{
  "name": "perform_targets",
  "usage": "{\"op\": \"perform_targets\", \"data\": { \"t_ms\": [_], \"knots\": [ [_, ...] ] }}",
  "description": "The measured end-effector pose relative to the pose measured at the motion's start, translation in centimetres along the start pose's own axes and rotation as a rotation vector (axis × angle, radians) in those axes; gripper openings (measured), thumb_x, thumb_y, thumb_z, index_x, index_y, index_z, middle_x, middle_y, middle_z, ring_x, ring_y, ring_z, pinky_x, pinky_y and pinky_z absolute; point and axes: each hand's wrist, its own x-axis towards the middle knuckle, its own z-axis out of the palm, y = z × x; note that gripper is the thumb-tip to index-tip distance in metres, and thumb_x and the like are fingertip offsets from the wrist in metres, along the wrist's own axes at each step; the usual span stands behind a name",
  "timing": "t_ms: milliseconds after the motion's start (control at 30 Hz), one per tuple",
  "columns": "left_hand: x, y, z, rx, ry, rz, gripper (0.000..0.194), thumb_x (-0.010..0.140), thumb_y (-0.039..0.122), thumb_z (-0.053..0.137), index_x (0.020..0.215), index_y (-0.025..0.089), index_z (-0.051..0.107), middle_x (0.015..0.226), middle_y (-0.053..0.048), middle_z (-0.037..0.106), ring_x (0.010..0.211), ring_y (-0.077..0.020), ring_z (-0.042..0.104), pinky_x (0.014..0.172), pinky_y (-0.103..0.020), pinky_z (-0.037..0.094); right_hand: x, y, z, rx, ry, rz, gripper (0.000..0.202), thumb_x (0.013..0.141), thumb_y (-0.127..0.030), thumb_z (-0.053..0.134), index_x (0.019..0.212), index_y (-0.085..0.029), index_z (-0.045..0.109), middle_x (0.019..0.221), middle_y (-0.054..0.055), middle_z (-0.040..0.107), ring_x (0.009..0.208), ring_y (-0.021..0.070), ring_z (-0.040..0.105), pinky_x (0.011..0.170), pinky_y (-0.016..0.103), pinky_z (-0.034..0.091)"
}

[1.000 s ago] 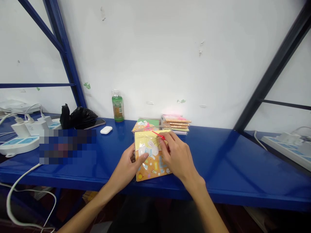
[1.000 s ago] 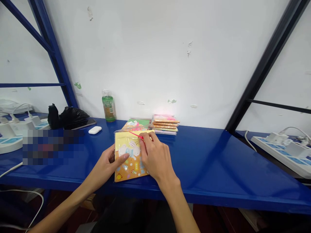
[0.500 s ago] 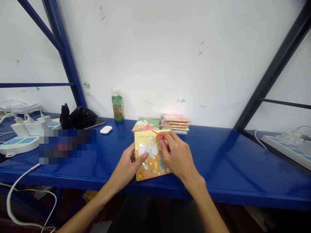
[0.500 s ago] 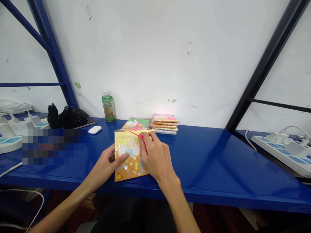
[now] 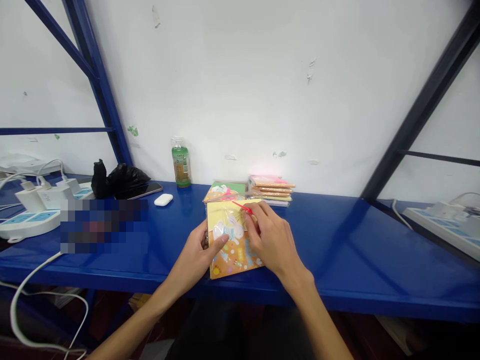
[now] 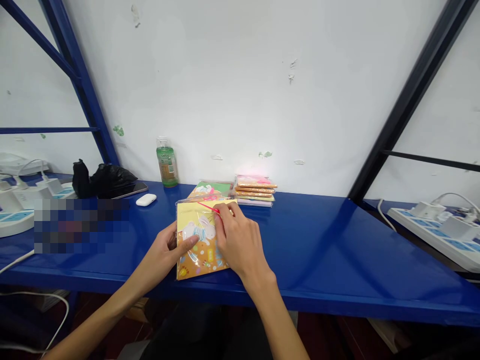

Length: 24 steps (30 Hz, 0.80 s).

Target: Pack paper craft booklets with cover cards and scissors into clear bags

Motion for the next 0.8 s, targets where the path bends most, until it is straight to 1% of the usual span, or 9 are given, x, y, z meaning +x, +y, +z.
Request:
{"op": "perform_targets", "data": {
  "t_ms": [267, 400, 533, 667, 800],
  "knots": [
    [0.0, 0.0, -0.2, -0.011, -0.01, -0.013, 0.055, 0.085, 0.032, 0.074, 0.134, 0.015, 0.055, 0.129, -0.014, 0.071, 0.108, -0.0327, 0.071, 0.09, -0.042, 0.058, 0.0, -0.1, 0.5, -0.021, -0.009, 0.006, 0.018, 0.103, -0.025, 0.044, 0.109, -0.022, 0.061, 0.108, 0.003, 0.067, 0.075, 0.0166, 0.065, 0.058, 0.027, 0.039],
    [0.0, 0.0, -0.3, -0.014, -0.019, -0.001, 0.054, 0.086, 0.032, 0.073, 0.134, 0.015, 0.055, 0.131, -0.013, 0.07, 0.109, -0.0325, 0.071, 0.089, -0.041, 0.059, 0.0, -0.2, 0.3, -0.019, -0.016, 0.004, 0.018, 0.103, -0.025, 0.043, 0.109, -0.022, 0.06, 0.108, 0.003, 0.066, 0.075, 0.0169, 0.066, 0.058, 0.028, 0.039],
    [-0.1, 0.0, -0.2, -0.016, -0.014, 0.004, 0.054, 0.086, 0.034, 0.073, 0.134, 0.016, 0.055, 0.131, -0.013, 0.07, 0.11, -0.0326, 0.071, 0.089, -0.041, 0.059, 0.0, -0.2, -0.1, 0.0, -0.001, 0.004, 0.018, 0.103, -0.025, 0.043, 0.109, -0.023, 0.06, 0.105, 0.003, 0.067, 0.077, 0.0181, 0.066, 0.06, 0.028, 0.041],
    [-0.2, 0.1, -0.1, -0.029, -0.014, 0.0, 0.055, 0.086, 0.034, 0.073, 0.134, 0.017, 0.055, 0.13, -0.012, 0.071, 0.11, -0.0317, 0.071, 0.087, -0.039, 0.059, 0.0, -0.2, -0.4, 0.028, 0.015, 0.0, 0.018, 0.103, -0.025, 0.043, 0.112, -0.023, 0.059, 0.106, 0.003, 0.067, 0.08, 0.0188, 0.066, 0.064, 0.028, 0.042],
    [-0.2, 0.3, 0.0, -0.019, -0.005, -0.001, 0.057, 0.085, 0.035, 0.073, 0.135, 0.017, 0.054, 0.131, -0.012, 0.07, 0.111, -0.032, 0.07, 0.089, -0.039, 0.059, 0.0, -0.1, -0.7, 0.061, 0.023, 0.004, 0.018, 0.103, -0.026, 0.043, 0.11, -0.024, 0.06, 0.106, 0.003, 0.067, 0.08, 0.019, 0.066, 0.065, 0.028, 0.043]
  ]
}}
